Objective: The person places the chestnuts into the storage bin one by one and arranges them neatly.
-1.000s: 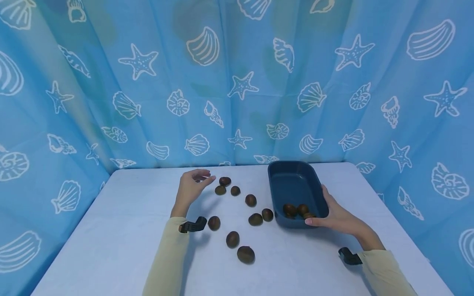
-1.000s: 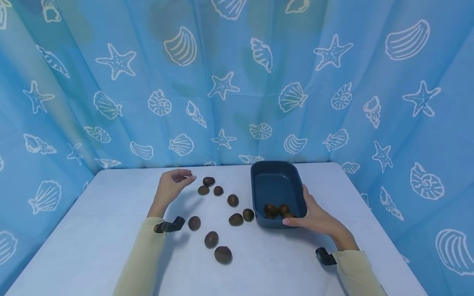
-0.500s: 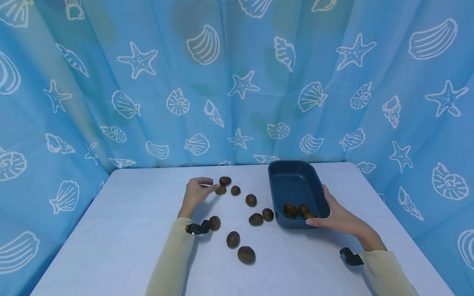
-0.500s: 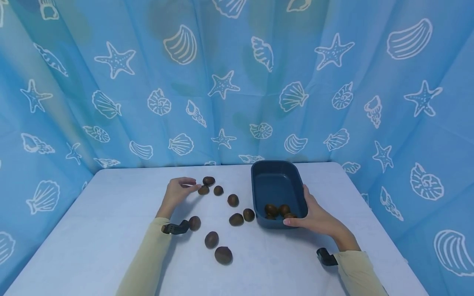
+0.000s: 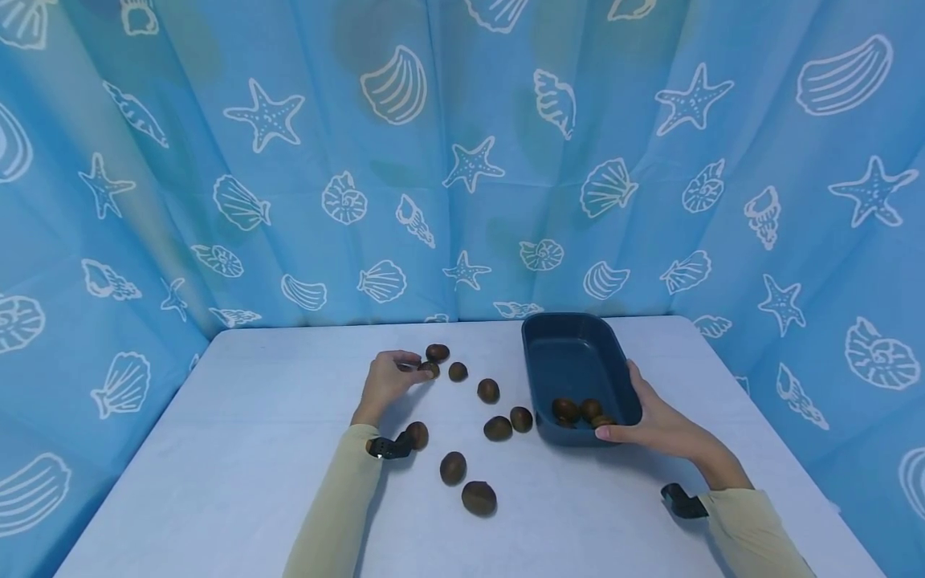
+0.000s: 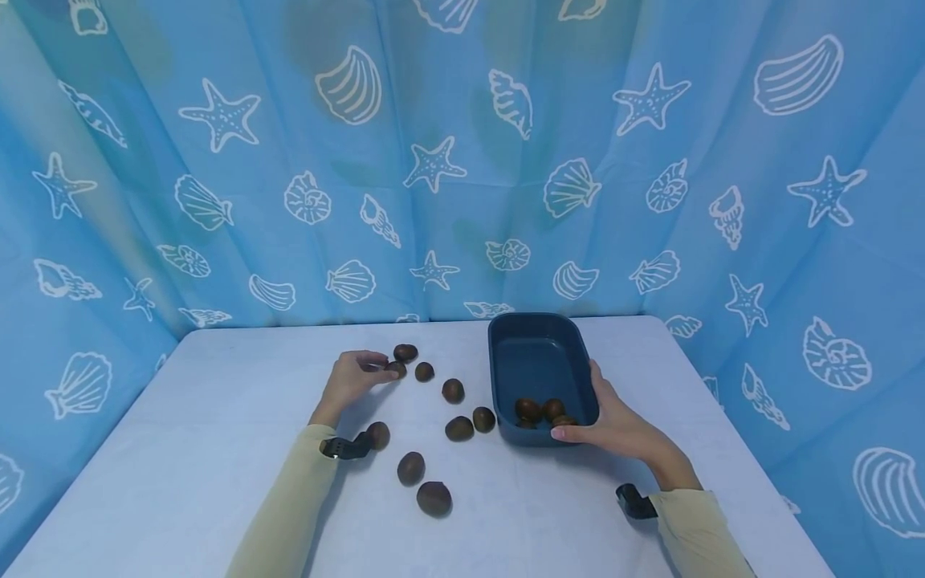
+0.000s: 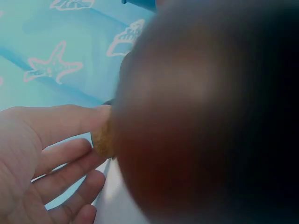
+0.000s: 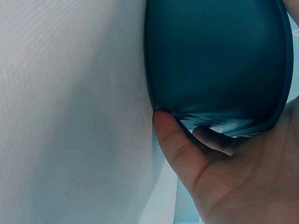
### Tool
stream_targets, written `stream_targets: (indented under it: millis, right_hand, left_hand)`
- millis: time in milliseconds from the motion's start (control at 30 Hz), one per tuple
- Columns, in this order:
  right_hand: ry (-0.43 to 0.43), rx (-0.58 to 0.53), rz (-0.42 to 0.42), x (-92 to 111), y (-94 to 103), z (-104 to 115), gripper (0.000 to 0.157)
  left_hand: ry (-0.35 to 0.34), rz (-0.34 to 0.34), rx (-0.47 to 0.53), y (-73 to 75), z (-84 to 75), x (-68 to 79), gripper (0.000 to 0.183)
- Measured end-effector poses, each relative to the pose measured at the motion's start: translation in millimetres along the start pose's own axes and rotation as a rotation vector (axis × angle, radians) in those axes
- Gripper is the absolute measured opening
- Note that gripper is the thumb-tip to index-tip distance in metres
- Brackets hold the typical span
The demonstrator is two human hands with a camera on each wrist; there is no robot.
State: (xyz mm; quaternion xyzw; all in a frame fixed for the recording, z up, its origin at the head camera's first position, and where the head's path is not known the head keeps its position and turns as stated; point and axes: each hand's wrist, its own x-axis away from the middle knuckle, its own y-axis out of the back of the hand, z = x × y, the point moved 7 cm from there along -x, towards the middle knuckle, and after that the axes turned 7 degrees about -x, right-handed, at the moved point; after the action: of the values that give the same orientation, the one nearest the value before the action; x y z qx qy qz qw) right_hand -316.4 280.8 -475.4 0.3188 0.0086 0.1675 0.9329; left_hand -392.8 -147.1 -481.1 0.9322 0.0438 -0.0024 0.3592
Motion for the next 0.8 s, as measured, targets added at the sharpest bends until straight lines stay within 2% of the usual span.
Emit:
stream_targets:
  millis: [200, 500, 667, 800]
  right_hand:
    - [-0.003, 0.000, 0.003, -1, -0.5, -1, 0.133]
    - [-0.003, 0.011, -0.003, -1, -1.1, 1, 0.132]
    - [0.001, 0.010, -0.002, -1, -1.4, 3, 0.132]
    - [-0.006, 0.005, 0.002, 0, -1.9, 2, 0.132]
  left_hand:
    - [-0.001, 0.016, -0.051, -4.2, -2.2, -0.6, 0.037]
    - [-0.040, 0.020, -0.109, -3.2, -10.9, 1.3, 0.034]
    - [-0.053, 0.017, -0.115, -2.7, -11.2, 1.0, 0.031]
    - [-0.038, 0.018, -0.106, 0.6, -11.5, 2.3, 0.031]
